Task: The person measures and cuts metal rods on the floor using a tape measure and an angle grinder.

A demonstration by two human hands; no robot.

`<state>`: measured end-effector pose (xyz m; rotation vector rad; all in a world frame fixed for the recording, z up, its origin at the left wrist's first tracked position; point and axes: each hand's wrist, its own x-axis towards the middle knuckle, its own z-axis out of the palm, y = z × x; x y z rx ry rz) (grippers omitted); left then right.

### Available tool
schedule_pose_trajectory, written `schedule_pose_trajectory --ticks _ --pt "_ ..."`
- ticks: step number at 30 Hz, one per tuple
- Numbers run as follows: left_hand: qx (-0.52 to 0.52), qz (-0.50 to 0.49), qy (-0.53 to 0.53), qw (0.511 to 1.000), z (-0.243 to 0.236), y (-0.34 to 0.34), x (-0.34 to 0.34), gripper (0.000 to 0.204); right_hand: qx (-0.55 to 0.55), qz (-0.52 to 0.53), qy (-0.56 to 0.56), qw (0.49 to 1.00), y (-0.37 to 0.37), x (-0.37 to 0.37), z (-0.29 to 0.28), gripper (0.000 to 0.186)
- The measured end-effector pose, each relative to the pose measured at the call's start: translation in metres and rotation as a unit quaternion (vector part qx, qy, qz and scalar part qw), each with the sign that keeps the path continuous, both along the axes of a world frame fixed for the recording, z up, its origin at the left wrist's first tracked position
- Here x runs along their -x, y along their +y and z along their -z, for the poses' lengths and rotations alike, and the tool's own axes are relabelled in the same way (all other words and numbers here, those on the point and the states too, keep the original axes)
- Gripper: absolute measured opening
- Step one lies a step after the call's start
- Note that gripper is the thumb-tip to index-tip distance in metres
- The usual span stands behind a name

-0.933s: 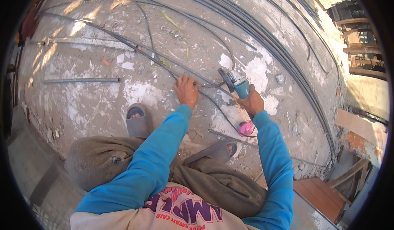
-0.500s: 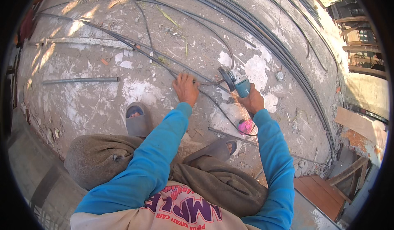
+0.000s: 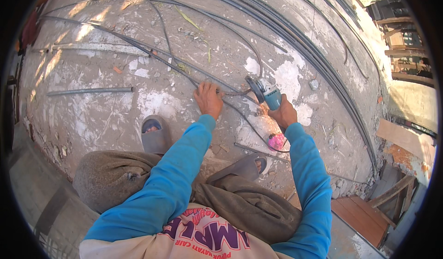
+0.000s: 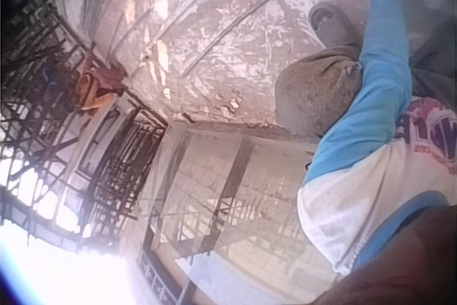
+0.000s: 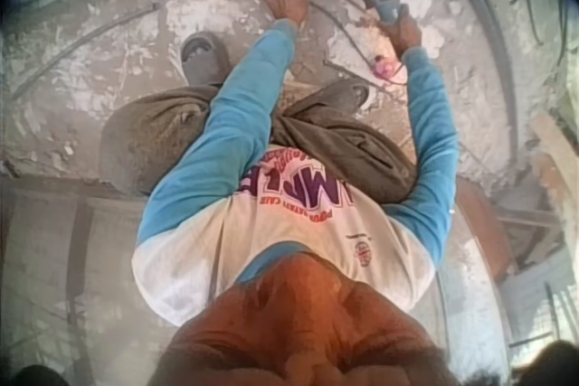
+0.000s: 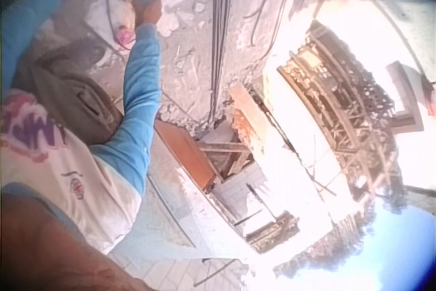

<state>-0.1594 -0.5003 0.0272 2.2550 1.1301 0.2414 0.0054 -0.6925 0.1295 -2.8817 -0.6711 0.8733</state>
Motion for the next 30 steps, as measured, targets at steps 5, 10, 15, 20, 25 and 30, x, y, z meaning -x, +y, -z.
schedule_pose_trajectory --ticks 5,10,15,20,25,30 --pt "0.017 0.008 0.019 1.000 -0.005 0.000 -0.002 0.021 0.003 -0.007 -0.002 1.000 -0.002 -0.003 0.000 0.064" --pt "-0.007 -0.006 -0.005 1.000 0.002 -0.001 0.000 0.021 0.004 -0.018 0.005 1.000 0.005 -0.010 0.002 0.066" --pt "0.002 -0.003 0.015 1.000 0.000 -0.001 -0.002 0.020 0.010 -0.011 0.011 1.000 0.007 -0.012 0.003 0.070" --pt "0.007 -0.001 0.016 1.000 0.000 0.000 -0.002 0.020 0.010 -0.002 0.017 1.000 0.000 -0.008 0.005 0.070" --pt "0.005 0.001 0.018 1.000 0.001 0.000 -0.002 0.021 0.012 -0.004 0.014 1.000 -0.002 -0.007 0.003 0.070" --pt "0.000 -0.001 0.011 1.000 0.000 0.001 0.000 0.021 0.013 -0.009 0.004 1.000 0.001 -0.005 0.001 0.069"
